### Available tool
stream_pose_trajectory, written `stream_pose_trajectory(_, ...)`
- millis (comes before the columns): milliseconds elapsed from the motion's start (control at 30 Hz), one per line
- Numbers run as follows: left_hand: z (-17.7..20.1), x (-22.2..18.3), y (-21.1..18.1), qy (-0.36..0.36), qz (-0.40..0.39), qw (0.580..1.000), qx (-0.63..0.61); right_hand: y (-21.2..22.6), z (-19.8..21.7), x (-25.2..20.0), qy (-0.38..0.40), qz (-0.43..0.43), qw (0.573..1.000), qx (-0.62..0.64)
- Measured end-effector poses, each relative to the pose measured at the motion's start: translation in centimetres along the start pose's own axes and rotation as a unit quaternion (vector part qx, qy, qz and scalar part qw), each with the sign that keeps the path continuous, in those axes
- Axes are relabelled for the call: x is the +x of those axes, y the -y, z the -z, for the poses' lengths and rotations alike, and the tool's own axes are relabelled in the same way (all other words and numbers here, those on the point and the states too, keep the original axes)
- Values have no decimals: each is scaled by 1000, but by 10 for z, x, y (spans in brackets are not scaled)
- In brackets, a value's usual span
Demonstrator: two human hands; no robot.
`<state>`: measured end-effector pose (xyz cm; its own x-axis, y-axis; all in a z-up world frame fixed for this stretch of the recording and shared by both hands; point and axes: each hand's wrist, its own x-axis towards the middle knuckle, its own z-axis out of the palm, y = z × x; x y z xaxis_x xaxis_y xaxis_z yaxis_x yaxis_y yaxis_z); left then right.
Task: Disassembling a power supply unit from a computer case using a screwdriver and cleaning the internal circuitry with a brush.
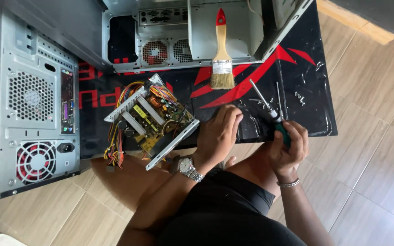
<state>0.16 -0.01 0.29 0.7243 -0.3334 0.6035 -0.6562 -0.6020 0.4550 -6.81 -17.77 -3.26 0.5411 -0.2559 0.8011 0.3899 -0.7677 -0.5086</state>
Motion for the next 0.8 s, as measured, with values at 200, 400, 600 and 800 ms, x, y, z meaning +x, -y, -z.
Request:
stream_pose_trajectory(200,-1,-16,4,-30,-32,998,-45,-2,-3,-3,-20,20,1000,12)
stream_pose_trajectory(400,6,-19,5,-63,-70,990,-104,1,5,2,15,12,1000,21)
stream_pose_trajectory(600,25,-22,-10,-112,36,940,-320,-9,41,-29,43,-216,950,223)
stream_pose_trajectory(800,45,-40,-32,-26,410,568,-714,43,76,-26,116,-409,859,285)
